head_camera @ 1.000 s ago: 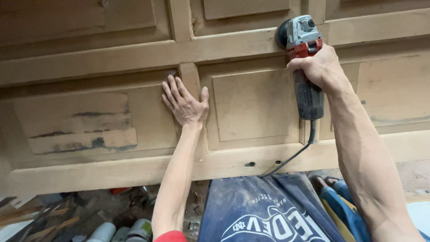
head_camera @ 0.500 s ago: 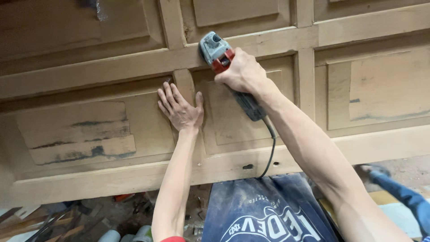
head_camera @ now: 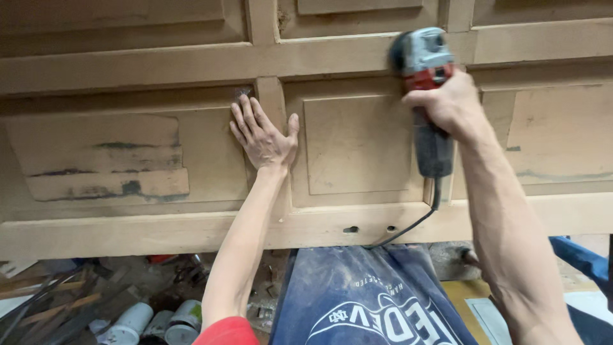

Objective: The person uses an electric sander to smooth the surface of a wooden door. They move the sander across the door's panels and frame, applying pressure to remove old finish and smooth the wood.

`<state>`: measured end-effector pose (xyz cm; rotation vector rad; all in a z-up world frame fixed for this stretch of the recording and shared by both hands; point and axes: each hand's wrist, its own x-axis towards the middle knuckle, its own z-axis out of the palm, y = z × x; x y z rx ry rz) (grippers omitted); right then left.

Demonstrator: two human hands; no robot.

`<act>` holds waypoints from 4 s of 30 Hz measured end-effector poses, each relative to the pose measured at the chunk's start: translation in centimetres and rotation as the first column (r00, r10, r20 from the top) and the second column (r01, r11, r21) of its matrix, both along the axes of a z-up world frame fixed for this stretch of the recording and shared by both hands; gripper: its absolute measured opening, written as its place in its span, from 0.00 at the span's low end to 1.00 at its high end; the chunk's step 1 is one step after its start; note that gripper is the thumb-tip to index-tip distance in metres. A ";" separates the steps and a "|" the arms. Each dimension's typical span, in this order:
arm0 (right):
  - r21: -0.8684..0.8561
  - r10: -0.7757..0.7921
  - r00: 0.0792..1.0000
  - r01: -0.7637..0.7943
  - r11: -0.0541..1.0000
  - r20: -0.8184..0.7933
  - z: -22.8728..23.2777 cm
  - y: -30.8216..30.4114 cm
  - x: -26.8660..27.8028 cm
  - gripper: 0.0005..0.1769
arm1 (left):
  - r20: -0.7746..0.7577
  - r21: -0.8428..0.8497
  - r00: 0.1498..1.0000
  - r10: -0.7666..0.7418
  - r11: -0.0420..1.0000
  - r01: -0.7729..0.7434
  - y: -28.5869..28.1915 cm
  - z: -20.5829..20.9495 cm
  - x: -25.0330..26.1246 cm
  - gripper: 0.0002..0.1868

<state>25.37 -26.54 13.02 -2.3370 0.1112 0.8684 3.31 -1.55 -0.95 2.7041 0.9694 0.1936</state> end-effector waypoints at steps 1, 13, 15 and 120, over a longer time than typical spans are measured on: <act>-0.002 0.061 0.998 -0.061 0.998 0.034 -0.4 0.9 -0.3 0.30 | 0.003 0.005 1.000 -0.005 1.000 0.005 0.1 -0.1 0.1 0.51; 0.019 -0.064 0.997 0.065 0.998 -0.048 0.9 1.3 0.3 0.20 | 0.006 -0.044 1.000 0.000 0.999 0.000 -0.1 0.3 -0.2 0.51; 0.010 -0.044 0.998 0.044 0.999 -0.048 0.7 1.8 0.1 0.20 | 0.005 -0.061 1.000 0.004 0.998 -0.003 -0.2 0.3 -0.1 0.51; 0.136 0.485 0.872 -0.489 0.861 0.062 1.2 -9.2 8.6 0.27 | -0.114 -0.282 0.983 -0.142 0.954 0.105 -28.8 1.0 10.8 0.53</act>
